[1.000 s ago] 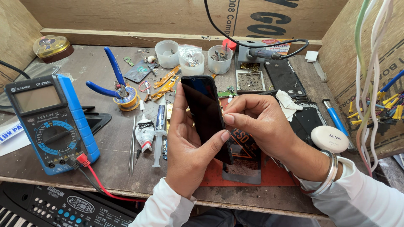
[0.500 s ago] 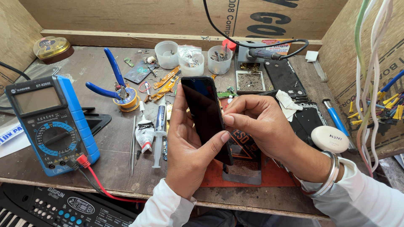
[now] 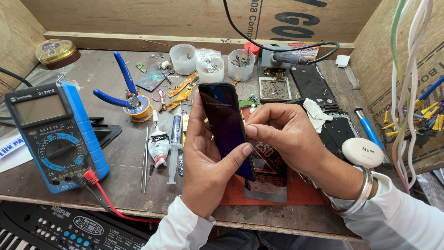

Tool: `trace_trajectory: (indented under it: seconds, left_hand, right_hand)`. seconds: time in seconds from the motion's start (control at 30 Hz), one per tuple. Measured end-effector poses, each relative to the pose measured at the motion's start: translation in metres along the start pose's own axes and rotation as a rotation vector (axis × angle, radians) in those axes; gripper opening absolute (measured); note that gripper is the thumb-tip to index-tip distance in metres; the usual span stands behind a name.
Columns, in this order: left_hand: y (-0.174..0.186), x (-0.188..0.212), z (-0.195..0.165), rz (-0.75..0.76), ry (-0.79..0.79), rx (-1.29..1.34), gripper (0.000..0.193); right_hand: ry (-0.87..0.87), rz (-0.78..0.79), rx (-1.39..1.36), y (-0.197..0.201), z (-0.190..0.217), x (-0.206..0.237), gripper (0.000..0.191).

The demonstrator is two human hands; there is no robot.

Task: The person disassembles a smartphone, removes the back cover, and manipulates internal components including the battery and ribbon cables. They connect a charging cable, test the screen, and reassemble the device.

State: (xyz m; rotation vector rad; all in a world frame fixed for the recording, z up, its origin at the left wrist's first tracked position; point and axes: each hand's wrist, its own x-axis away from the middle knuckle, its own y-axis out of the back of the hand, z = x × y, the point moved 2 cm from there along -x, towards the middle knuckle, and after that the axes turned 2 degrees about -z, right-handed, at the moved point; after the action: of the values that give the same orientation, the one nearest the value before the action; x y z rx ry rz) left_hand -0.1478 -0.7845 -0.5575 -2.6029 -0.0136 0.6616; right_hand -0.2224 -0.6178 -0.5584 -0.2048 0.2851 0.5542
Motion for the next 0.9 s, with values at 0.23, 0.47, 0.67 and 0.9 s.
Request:
trace_trajectory:
  seconds: [0.23, 0.47, 0.67, 0.9]
  left_hand:
    - [-0.0006, 0.0004, 0.0009, -0.002, 0.004, -0.006, 0.107]
    - [-0.0003, -0.0007, 0.0009, 0.014, 0.004, 0.009, 0.108]
    - [-0.0001, 0.0002, 0.0013, 0.010, 0.006, 0.015, 0.108]
    - [0.0001, 0.0015, 0.0025, -0.004, 0.010, -0.006, 0.107]
  right_hand:
    - [-0.022, -0.016, -0.016, 0.0011, -0.0016, 0.0009, 0.014]
    - [0.017, 0.006, -0.003, 0.0015, -0.0018, 0.0005, 0.014]
    - [0.003, -0.005, 0.008, 0.0027, -0.0023, 0.0012, 0.014]
    - [-0.017, -0.015, -0.002, 0.0018, -0.0024, 0.0010, 0.015]
